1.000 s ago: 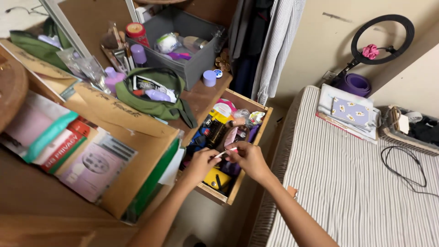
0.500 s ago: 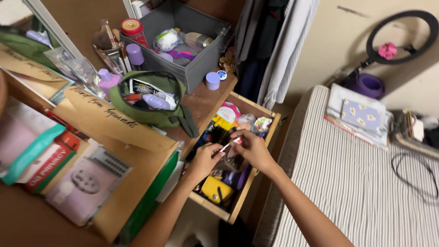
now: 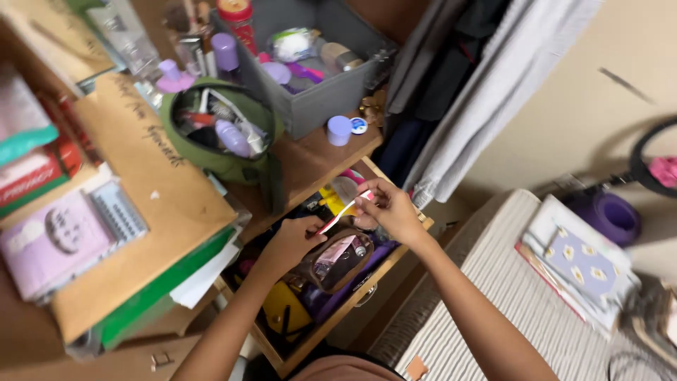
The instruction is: Organizing and packing toiletries and personal accessories into a storage bin and a travel pouch.
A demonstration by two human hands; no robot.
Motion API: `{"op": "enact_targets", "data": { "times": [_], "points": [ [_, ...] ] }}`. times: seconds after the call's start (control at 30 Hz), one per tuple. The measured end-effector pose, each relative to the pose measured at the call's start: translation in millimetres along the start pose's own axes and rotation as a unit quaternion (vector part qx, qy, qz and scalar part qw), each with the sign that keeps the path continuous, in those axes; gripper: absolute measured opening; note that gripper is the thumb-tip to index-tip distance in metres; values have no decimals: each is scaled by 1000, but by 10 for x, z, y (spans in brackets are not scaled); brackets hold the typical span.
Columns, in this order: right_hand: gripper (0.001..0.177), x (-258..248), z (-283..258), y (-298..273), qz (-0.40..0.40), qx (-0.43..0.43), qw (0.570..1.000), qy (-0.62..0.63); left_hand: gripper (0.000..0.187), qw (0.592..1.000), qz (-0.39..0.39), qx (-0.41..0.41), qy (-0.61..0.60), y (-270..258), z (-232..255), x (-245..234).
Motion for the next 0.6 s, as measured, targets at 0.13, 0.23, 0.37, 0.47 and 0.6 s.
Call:
{"op": "enact_targets", "data": {
  "times": [0.13,0.23,0.37,0.47,0.6],
  "points": [
    [24,59,149,235,-79,-72,994,-17,28,999,27,-18,10,-88,-176,-110],
    [24,204,168,320,-126,-51,990,-20,25,999,41,-32,8,-216,-182,-182],
    [34,400,408,363,-133,44,988,69,23,995,59,-81,-1,-293,-294,-88],
    [34,491,553,342,-149,19,987,48,23,993,64,-99,0,-280,-154,-39],
    [26,403,690,288,-140,51,989,10,26,994,45,-92,26,-119,117,72]
  ]
}}
Point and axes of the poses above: each hand's wrist, its own y-axis towards the middle knuckle, its own x-axis out of the palm, z = x × y, the point moved 3 cm from there along y, towards the middle knuckle, and after that the axes turned 6 degrees about -x, right-handed, at the moved point
